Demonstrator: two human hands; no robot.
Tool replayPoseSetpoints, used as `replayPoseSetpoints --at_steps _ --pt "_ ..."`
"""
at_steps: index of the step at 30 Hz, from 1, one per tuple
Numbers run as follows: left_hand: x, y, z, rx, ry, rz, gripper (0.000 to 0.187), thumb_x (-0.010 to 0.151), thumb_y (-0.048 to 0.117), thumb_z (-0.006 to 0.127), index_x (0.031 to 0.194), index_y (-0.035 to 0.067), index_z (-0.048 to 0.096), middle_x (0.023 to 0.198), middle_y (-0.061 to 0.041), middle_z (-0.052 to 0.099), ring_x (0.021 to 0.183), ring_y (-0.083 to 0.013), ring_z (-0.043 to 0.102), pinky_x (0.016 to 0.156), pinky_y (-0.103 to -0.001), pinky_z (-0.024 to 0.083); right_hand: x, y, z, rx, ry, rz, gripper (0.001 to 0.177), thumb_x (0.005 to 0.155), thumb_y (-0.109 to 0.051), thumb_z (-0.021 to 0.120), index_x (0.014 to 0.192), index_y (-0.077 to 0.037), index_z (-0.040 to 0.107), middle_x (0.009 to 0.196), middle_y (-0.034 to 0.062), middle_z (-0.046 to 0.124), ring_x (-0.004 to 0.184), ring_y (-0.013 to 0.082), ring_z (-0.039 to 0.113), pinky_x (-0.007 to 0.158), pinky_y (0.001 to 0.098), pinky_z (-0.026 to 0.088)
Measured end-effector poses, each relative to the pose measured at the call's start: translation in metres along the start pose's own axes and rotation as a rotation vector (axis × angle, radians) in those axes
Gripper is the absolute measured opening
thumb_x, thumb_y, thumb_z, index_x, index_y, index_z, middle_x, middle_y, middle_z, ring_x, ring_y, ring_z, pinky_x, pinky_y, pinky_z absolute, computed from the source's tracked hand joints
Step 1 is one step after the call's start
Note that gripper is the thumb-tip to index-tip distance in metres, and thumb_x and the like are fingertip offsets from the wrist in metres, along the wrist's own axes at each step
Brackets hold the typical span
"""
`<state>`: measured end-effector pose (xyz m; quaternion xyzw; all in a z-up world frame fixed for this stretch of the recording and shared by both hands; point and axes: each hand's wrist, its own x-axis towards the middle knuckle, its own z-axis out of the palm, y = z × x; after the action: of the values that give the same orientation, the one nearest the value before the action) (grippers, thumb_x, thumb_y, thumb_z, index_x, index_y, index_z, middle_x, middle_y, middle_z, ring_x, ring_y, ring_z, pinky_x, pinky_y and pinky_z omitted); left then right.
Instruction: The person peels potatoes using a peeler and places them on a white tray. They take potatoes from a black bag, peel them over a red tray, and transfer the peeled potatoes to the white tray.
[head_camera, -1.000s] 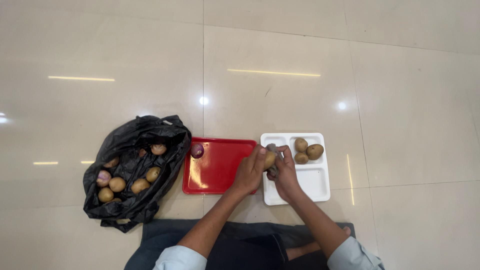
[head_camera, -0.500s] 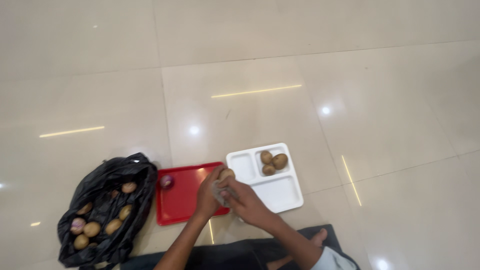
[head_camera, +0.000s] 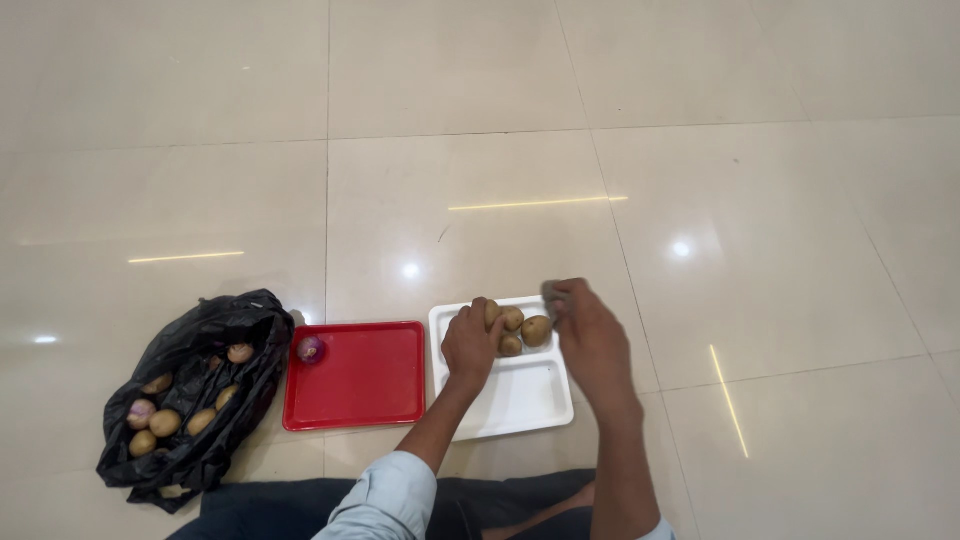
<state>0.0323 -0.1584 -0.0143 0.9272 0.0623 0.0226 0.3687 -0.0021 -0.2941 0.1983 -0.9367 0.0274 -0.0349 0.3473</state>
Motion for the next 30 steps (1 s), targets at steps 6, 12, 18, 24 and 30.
replayPoseSetpoints --at_steps 6,12,18,24,30 --pt "-0.009 0.013 -0.004 0.092 -0.118 0.118 0.033 0.095 0.038 0.070 0.119 0.015 0.062 0.100 -0.010 0.064 0.092 -0.0312 0.063 0.075 -0.045 0.054 -0.001 -0.004 -0.010 0.015 -0.068 0.055 0.022 0.103 -0.018 0.049 0.121 -0.010 0.058 0.103 0.0137 0.073 0.090 0.0299 0.073 0.078 0.0428 0.055" --pt "-0.035 0.007 -0.041 0.103 -0.207 0.060 0.072 0.094 0.042 0.069 0.150 0.005 0.042 0.104 -0.015 0.062 0.091 -0.0320 0.063 0.071 -0.047 0.055 -0.003 0.018 -0.002 -0.038 -0.019 -0.073 0.023 0.102 -0.018 0.050 0.121 -0.010 0.058 0.105 0.0166 0.072 0.094 0.0363 0.070 0.078 0.0470 0.053" --pt "-0.080 -0.061 -0.172 0.075 0.096 -0.033 0.042 0.087 0.034 0.073 0.119 0.006 0.067 0.085 -0.013 0.071 0.080 -0.0310 0.069 0.069 -0.047 0.055 -0.006 0.016 0.016 -0.030 -0.026 -0.149 0.025 0.102 -0.023 0.055 0.123 -0.010 0.060 0.101 0.0204 0.073 0.093 0.0409 0.070 0.078 0.0495 0.053" --pt "-0.079 -0.173 -0.298 0.226 0.549 -0.170 0.013 0.096 0.021 0.069 0.103 0.012 0.073 0.087 -0.009 0.074 0.087 -0.0327 0.070 0.074 -0.048 0.055 -0.016 -0.014 0.063 0.213 -0.181 -0.115 0.029 0.105 -0.027 0.054 0.128 -0.012 0.059 0.106 0.0177 0.074 0.094 0.0296 0.074 0.079 0.0391 0.057" --pt "-0.065 -0.270 -0.288 0.316 0.488 -0.512 0.029 0.081 0.021 0.080 0.107 0.010 0.073 0.112 -0.012 0.070 0.120 -0.0366 0.056 0.103 -0.046 0.045 -0.025 -0.009 0.130 0.418 -0.466 -0.039 0.032 0.102 -0.024 0.054 0.131 -0.010 0.055 0.116 0.0155 0.069 0.098 0.0222 0.074 0.075 0.0351 0.063"
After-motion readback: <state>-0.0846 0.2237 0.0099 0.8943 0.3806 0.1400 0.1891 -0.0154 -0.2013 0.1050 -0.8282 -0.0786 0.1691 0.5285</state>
